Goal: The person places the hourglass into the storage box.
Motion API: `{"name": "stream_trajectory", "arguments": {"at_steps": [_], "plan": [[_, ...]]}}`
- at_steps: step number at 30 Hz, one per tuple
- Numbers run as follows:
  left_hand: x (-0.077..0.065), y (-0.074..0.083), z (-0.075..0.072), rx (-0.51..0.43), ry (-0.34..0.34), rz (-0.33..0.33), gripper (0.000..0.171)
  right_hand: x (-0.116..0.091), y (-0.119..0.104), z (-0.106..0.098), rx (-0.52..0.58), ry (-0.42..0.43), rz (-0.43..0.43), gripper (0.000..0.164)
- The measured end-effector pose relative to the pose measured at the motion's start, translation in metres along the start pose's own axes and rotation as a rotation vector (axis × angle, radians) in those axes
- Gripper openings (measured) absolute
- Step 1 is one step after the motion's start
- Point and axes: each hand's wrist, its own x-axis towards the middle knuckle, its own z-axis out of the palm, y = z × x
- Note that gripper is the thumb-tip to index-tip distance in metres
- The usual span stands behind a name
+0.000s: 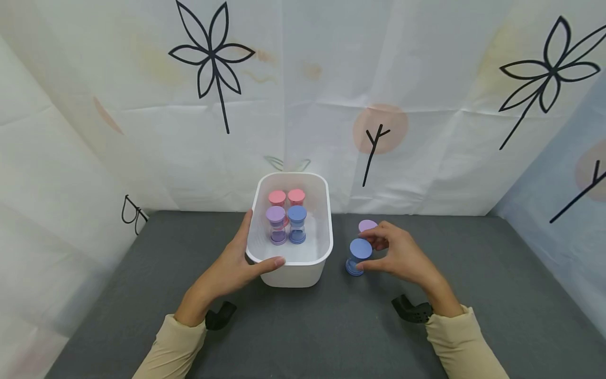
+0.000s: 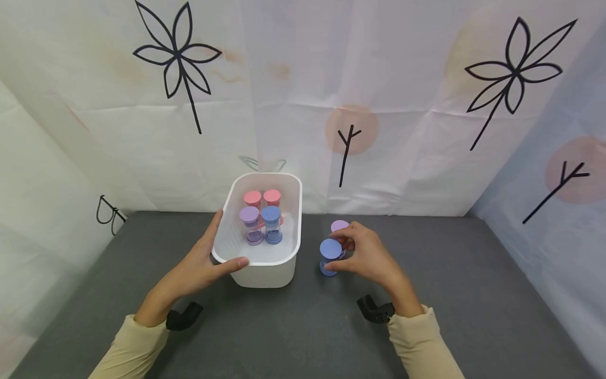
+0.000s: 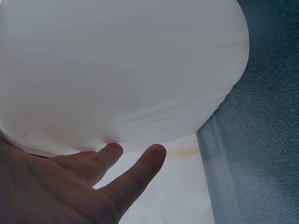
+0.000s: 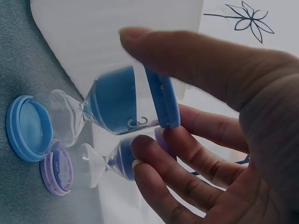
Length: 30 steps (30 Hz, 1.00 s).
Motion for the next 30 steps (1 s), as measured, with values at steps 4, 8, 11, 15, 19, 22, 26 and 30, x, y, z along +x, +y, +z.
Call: {"name": "stream_trajectory", "arguments": {"at_steps": [4,8,11,15,19,22,26,30], "plan": [[-0.0002,0.0004,-0.0006,0.0,-0.001,-0.003,0.114,-0.0002,-0.0006,0.002,-0.028,0.005,-0.011,0.055],[0.0002,0.0002,-0.0008,-0.012,-0.004,0.005,0.114,-0.0004,-0.0012,0.003,-0.03,0.008,-0.019,0.051],[0.0002,0.0003,-0.0008,-0.014,-0.005,0.008,0.114,-0.0003,-0.0022,0.0032,-0.023,0.001,-0.023,0.051],[0.0,0.0009,-0.0009,-0.011,-0.003,0.007,0.114,-0.0003,-0.0041,0.0031,-0.011,-0.015,-0.017,0.049],[0.0,0.0015,-0.0008,-0.007,0.001,0.007,0.115,0.0001,-0.0057,0.0025,-0.009,-0.029,-0.002,0.047],[-0.0002,0.0015,-0.0006,-0.008,0.0,0.006,0.115,0.0002,-0.0061,0.0016,-0.005,-0.03,0.003,0.047],[0.0,0.0014,-0.0006,-0.002,0.001,0.007,0.115,-0.0011,-0.006,-0.0007,0.033,-0.008,0.005,0.048],[0.0002,0.0013,-0.0007,0.003,0.003,0.009,0.115,-0.0033,-0.0082,-0.0058,0.085,0.032,0.002,0.05]]}}
